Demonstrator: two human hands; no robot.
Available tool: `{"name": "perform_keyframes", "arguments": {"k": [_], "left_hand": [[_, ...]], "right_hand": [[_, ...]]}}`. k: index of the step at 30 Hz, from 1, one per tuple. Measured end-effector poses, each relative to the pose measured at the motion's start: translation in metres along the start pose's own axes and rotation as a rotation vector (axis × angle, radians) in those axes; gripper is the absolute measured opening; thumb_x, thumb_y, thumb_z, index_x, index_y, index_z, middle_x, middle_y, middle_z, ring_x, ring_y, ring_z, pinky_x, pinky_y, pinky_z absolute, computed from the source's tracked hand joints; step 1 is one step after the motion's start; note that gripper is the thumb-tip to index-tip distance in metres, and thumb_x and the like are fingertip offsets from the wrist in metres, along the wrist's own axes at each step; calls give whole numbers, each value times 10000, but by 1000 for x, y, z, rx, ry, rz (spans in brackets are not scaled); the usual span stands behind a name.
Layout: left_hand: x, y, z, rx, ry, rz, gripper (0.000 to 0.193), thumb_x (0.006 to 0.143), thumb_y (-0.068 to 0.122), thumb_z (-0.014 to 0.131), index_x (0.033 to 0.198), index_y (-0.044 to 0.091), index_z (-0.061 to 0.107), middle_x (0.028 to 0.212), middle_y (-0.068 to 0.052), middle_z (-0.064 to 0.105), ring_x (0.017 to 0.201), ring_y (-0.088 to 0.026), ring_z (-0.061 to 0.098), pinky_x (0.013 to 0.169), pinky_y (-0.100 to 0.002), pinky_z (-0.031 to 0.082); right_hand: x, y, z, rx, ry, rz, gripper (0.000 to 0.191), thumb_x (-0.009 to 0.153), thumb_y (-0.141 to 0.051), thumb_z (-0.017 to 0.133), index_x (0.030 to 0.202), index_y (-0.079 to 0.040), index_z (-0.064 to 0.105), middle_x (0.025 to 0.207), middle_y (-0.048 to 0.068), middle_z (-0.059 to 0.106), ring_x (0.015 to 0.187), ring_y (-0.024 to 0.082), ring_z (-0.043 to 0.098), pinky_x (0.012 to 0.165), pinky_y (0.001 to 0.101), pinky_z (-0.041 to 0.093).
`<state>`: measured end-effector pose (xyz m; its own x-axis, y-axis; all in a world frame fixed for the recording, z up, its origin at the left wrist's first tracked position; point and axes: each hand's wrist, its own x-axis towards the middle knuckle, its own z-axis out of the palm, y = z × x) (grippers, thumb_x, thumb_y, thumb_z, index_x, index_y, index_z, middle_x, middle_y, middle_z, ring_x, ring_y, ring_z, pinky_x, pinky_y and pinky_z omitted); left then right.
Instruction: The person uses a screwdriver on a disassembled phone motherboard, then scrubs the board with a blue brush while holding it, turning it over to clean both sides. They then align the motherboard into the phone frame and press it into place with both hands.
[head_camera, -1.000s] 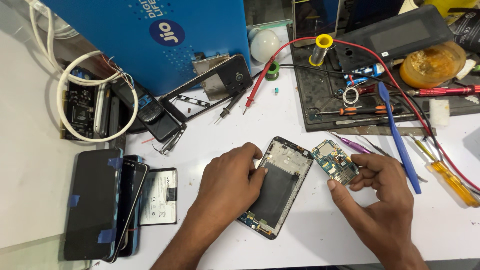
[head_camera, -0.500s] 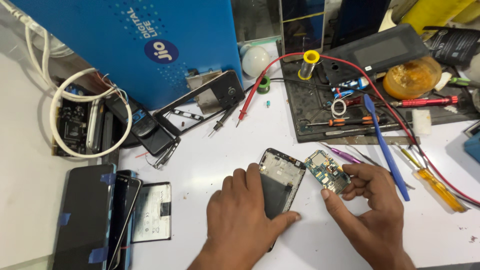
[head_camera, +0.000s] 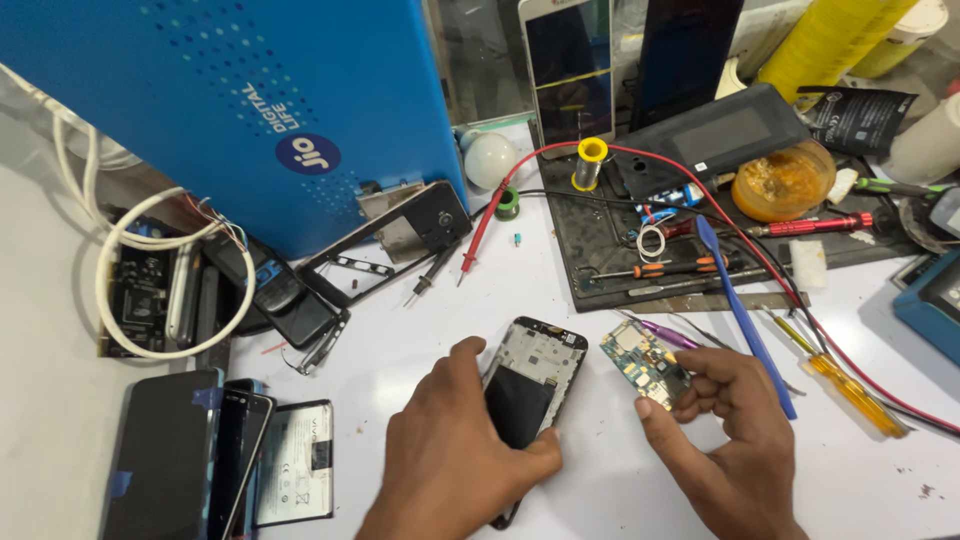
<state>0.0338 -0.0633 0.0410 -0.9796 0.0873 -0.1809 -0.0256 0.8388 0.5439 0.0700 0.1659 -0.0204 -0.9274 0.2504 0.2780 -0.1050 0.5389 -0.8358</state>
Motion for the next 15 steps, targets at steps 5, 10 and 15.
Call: {"name": "perform_keyframes", "arguments": {"k": [5,10,15], "left_hand": [[8,-35,-9,-592,-289,-176,841,667,425,820,1350,51,501,978,-81,627,897,-193,613,818,-345,524],[19,-61,-7,-1043,-377,-251,772,680,385,746,1327,23,532,964,-73,618,848,-155,572,740,-295,470],[25,-68,-8,-1026,-420,-282,762,667,451,680,1314,74,537,988,-56,593,865,-154,604,752,-289,504]], "right_hand": [[1,2,1,63,27,3,492,754,-73,808,1182,54,601,1105,107,584,813,117,609,730,258,551],[1,2,1,1,19,32,494,740,-58,823,1169,59,607,1067,119,589,790,125,619,737,271,567],[3,1,2,42,23,49,497,729,-35,818,1175,55,617,1039,119,604,794,123,631,750,270,562]]}}
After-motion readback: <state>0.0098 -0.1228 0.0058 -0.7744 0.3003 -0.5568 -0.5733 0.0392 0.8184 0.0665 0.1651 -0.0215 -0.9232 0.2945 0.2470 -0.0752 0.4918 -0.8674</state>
